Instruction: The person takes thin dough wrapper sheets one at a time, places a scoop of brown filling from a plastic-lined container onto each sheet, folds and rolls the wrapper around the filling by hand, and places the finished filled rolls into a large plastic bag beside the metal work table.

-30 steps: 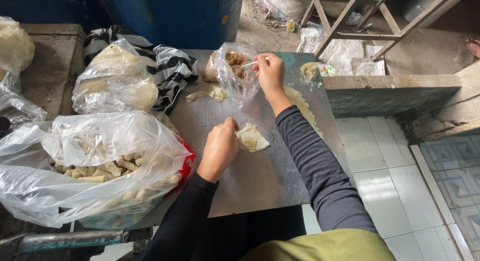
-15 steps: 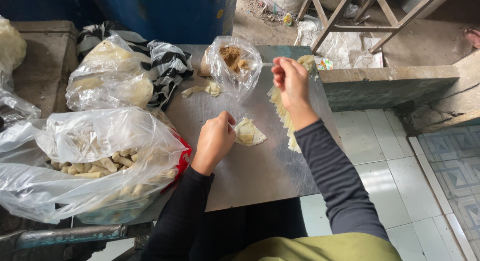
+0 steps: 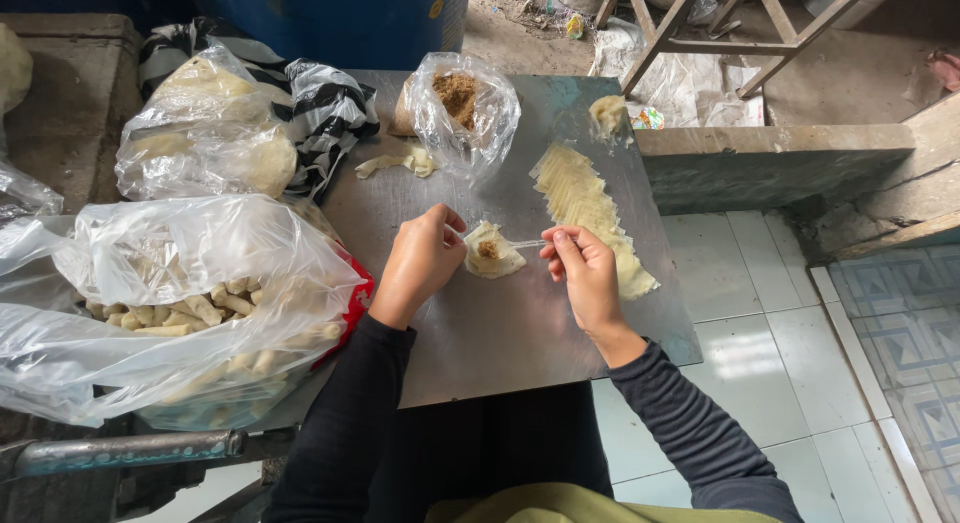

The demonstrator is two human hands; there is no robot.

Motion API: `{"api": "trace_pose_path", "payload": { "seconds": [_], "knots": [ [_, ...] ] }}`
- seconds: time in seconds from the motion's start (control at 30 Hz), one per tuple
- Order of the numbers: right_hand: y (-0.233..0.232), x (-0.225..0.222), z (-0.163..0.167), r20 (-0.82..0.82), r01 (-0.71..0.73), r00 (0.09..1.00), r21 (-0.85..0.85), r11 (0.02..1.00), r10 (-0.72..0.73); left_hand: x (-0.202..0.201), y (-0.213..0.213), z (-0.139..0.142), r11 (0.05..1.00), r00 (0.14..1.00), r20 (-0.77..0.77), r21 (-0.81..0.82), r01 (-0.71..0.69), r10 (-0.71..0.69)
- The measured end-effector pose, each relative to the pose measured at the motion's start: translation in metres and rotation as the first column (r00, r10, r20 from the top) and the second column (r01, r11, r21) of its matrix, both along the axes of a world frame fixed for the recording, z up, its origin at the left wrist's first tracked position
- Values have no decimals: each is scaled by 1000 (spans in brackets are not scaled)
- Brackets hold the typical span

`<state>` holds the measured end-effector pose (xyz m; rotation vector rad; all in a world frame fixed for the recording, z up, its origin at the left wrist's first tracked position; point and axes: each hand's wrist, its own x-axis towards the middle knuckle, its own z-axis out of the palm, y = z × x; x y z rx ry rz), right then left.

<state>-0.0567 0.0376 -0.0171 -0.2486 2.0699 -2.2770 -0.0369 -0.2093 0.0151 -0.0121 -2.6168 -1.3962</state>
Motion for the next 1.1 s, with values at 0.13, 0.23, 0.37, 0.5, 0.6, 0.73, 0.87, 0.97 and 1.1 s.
{"api": "trace_pose_path", "payload": {
  "seconds": [0.13,0.23,0.37,0.5,0.6,0.73,0.87,0.97,1.1],
  "knots": [
    [-7,22,12,-217,15,976,165,986,21,0,0,1,999,999,45,34,-3,2],
    [-8,37,25,-502,90,856,379,921,123,-1,-1,2,999,999,46,39,4,-6],
    [-8,48,36,-675,142,690,481,865,262,0,0,7,1000,999,45,26,2,-3],
    [0,57,36,-716,197,624,533,823,314,4,2,15,994,985,172,110,-25,6],
    [7,61,34,-751,264,591,525,809,295,5,3,18,981,976,219,191,-41,-2],
    [10,60,33,-740,294,636,496,817,221,5,4,15,998,993,115,54,-18,12],
    [3,32,40,-643,192,764,307,932,55,3,3,9,999,998,61,41,10,-12],
    [-22,-21,51,-587,130,809,116,985,-37,3,4,5,999,999,30,20,33,-34],
    [-79,-92,77,-752,243,658,272,931,48,3,3,5,996,996,-29,26,84,-83]
  ]
}}
